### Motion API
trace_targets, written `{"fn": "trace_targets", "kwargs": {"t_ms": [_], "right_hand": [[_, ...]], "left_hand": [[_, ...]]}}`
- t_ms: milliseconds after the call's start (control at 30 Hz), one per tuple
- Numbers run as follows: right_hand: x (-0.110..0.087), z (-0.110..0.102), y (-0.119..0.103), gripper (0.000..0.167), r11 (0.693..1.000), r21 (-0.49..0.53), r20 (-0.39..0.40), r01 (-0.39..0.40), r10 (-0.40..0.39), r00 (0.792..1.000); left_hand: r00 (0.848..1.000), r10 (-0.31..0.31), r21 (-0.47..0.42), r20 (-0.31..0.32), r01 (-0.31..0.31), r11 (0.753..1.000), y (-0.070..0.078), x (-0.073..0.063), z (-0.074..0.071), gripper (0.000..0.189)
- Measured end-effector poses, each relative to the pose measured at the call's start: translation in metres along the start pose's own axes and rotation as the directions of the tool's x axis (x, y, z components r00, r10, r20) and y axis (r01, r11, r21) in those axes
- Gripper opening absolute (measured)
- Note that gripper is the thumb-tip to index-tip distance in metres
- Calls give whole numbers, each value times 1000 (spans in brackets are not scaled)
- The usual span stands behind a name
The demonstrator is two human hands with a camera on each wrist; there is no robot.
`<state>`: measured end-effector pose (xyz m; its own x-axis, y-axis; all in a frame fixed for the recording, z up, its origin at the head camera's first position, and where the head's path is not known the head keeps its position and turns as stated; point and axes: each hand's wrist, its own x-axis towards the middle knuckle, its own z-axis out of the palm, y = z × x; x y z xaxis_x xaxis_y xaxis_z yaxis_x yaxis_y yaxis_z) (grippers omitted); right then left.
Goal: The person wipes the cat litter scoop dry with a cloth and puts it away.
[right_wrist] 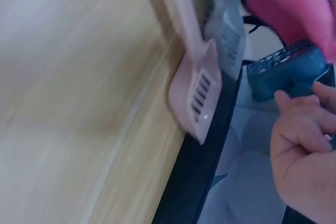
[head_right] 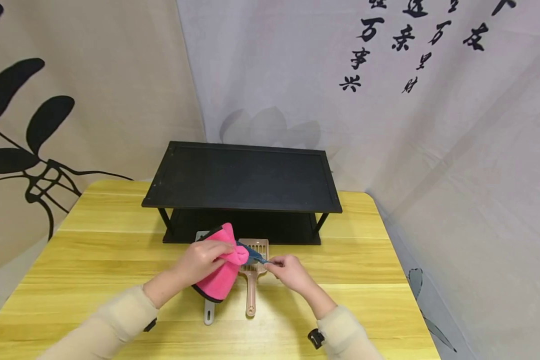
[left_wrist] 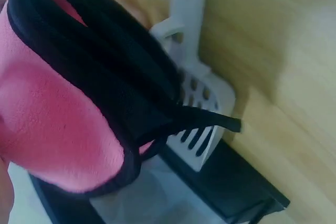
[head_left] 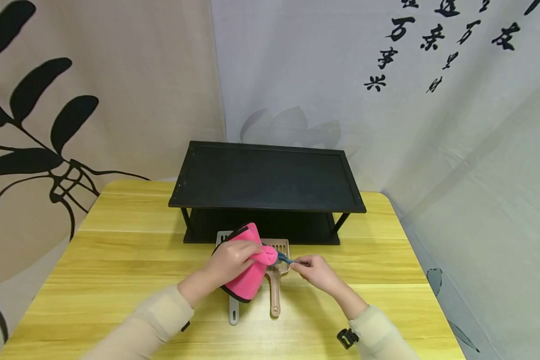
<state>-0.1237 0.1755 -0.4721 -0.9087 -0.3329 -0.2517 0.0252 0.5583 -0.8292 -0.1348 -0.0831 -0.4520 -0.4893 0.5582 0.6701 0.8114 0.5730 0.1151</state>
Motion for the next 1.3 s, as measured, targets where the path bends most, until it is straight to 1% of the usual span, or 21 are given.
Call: {"fn": "trace_targets", "kwargs": {"t_ms": [33,100,200,333,433,633,767,833,900,967,1000,1067,1100,1133,1200,1300], "right_hand": [[0,1,-2,25,1000,0,3,10,-10,1000],[0,2,-4,25,1000,-3,8,28,-28,1000],[-1,1,-6,24,999,-6,9,43,-43,999],[-3,-1,-7,27,999,-9,-8,35,-35,999],[-5,-3,-7,29,1000,-11,-22,26,-27,999],[-8,-8,-6,23,999,-27,-26,36,-37,999],[-11,-11,-5,23,999,-37,-21,36,-36,999],[-13,-13,-5,23,999,-38,-24,32,-33,999],[-15,-15,-4,24,999,-27,-39,18,-19,999],[-16,-18,-2,25,1000,1,-59,-7,7,998],[-17,-19,-1,26,1000,22,-66,-17,19,998],[-18,-20,2,27,998,55,-71,-35,38,997],[-19,-21,4,28,997,65,-69,-37,41,997],[-19,-22,6,28,997,70,-62,-40,44,997],[-20,-23,11,30,998,57,-42,-32,34,999],[-22,-24,15,33,1000,12,-8,-6,6,1000]], "left_hand": [[1000,24,14,-2,-24,1000,1,-1,3,28],[999,45,44,-13,-44,998,2,-2,7,28],[999,36,47,-38,-34,998,1,-2,9,30],[999,25,40,-40,-24,999,-1,0,8,28],[999,2,55,-34,0,999,-3,0,7,29],[998,-56,75,-30,58,995,-9,-6,7,28],[995,-87,72,-39,90,993,-13,-9,6,28],[993,-114,75,-34,116,990,-16,-11,4,29],[986,-168,74,-15,169,983,-19,-13,3,30],[971,-240,76,-2,239,968,-22,-14,1,30],[959,-282,73,4,281,957,-24,-15,0,29],[930,-366,54,10,365,929,-28,-16,-1,27],[918,-396,41,9,395,918,-29,-15,-2,25],[909,-417,29,9,417,909,-30,-15,-2,24],[897,-441,-2,14,441,897,-32,-14,-3,22],[895,-446,-33,31,447,894,-32,-12,-3,20]]}}
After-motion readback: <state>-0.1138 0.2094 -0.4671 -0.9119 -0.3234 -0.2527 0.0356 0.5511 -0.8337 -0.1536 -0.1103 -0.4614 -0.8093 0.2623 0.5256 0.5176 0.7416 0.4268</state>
